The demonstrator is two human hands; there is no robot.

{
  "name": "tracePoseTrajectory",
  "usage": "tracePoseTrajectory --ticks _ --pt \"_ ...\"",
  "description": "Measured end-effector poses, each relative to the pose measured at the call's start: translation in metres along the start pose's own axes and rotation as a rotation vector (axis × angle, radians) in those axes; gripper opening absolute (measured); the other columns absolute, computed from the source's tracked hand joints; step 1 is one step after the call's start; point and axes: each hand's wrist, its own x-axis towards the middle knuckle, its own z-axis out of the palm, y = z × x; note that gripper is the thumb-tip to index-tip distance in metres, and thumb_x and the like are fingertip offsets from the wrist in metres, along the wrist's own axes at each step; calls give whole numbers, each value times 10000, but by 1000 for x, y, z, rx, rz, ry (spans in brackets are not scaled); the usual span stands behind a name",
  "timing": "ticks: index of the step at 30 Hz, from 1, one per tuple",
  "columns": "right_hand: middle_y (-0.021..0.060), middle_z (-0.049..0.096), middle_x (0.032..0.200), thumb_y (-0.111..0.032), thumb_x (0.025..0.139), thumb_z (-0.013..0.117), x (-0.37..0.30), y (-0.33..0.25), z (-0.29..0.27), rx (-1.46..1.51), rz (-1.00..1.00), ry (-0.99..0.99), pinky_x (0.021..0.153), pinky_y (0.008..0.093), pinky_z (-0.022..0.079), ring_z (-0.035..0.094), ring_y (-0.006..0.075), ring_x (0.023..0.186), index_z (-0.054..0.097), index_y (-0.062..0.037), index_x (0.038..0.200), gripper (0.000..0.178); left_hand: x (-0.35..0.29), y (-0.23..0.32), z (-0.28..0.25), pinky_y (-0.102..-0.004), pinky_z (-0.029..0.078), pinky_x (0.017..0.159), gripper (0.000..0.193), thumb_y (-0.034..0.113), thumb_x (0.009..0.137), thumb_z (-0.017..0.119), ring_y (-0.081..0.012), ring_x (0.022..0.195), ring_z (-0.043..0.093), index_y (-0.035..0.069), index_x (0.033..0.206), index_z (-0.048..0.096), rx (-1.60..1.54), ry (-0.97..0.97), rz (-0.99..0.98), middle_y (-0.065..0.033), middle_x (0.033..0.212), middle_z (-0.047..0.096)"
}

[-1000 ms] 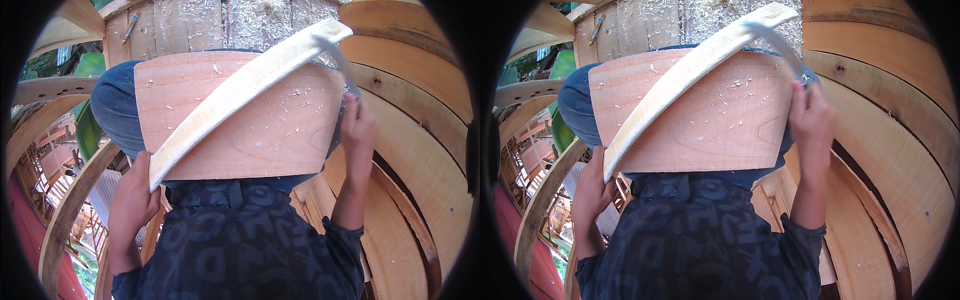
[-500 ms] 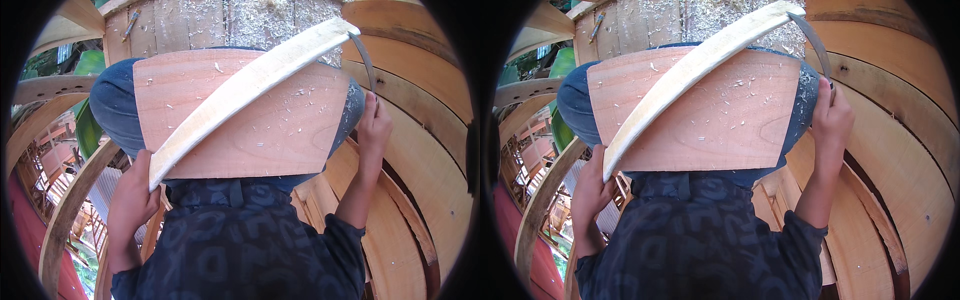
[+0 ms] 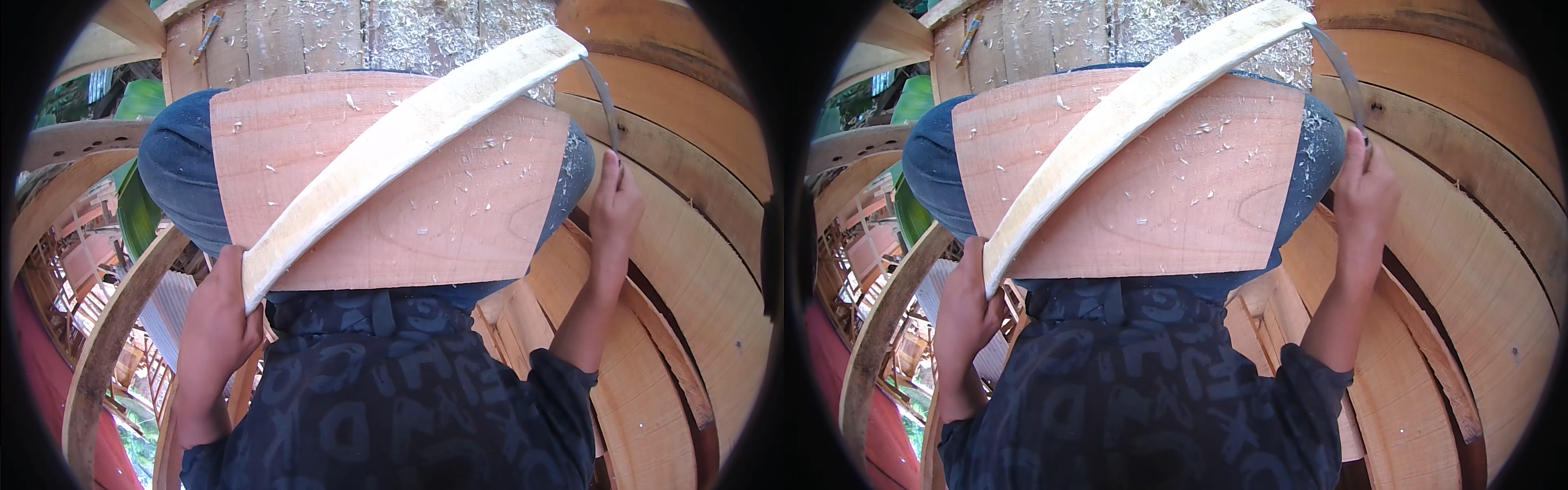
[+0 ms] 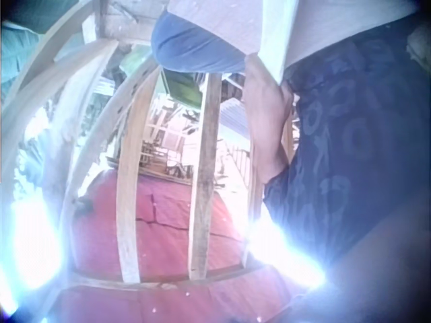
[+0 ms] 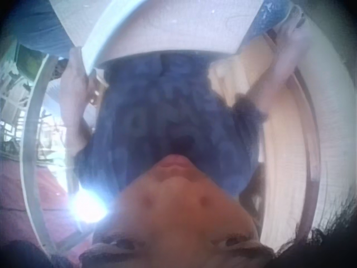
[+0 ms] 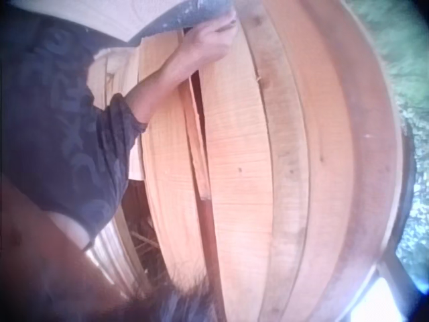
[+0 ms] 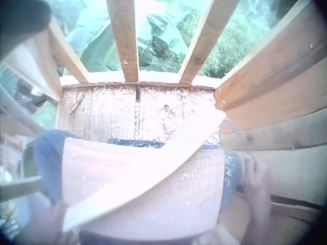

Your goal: The person carves a long, light-colored wooden stick using a curved knife. They hold the stick with their left hand and use the knife in their right hand to shave off thin layers of wood, creating shavings that fall onto a wooden board on their lap.

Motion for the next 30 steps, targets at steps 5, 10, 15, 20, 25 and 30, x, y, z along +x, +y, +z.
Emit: tracePoseTrajectory --ticks 5,10,15,20,25,30 --pt "153 504 542 -348 958 589 -44 -45 -6 26 -282 -129 469 398 389 505 327 465 517 -29 722 404 4 -2 7 -525 431 712 371 -28 755 578 -509 860 547 -15 1095 430 -14 19 20 -293 900 548" --pt "148 505 537 -346 956 600 -34 -46 13 6 -299 -148 467 396 386 514 321 468 501 -26 713 413 -2 2 5 -519 438 717 381 -25 759 578 -504 867 552 -17 1112 433 28 48 5 -287 920 552" --pt "149 501 533 -338 947 613 -5 -14 -7 25 5 -57 474 415 386 525 326 477 479 -23 702 421 1 -3 6 -513 445 723 403 -31 755 581 -495 875 558 -20 1129 434 37 47 32 -286 937 555" --pt "160 497 542 -368 955 588 -41 -51 1 -6 -371 -153 485 429 389 512 323 473 483 -23 708 437 1 -2 10 -519 443 729 408 -39 748 577 -494 878 557 -22 1130 435 -5 42 14 -286 930 549" --pt "155 472 526 -366 965 573 3 -16 0 70 -82 -44 465 412 364 458 288 447 484 -15 691 454 -1 -5 9 -519 434 713 424 -30 757 545 -518 856 546 2 1158 413 47 66 40 -296 878 550" --pt "133 461 523 -356 977 560 -25 -36 -1 -10 -234 -182 472 388 346 431 251 464 550 -6 728 430 0 -6 11 -516 440 720 424 -32 756 547 -515 868 550 10 1158 416 0 58 30 -293 871 555"
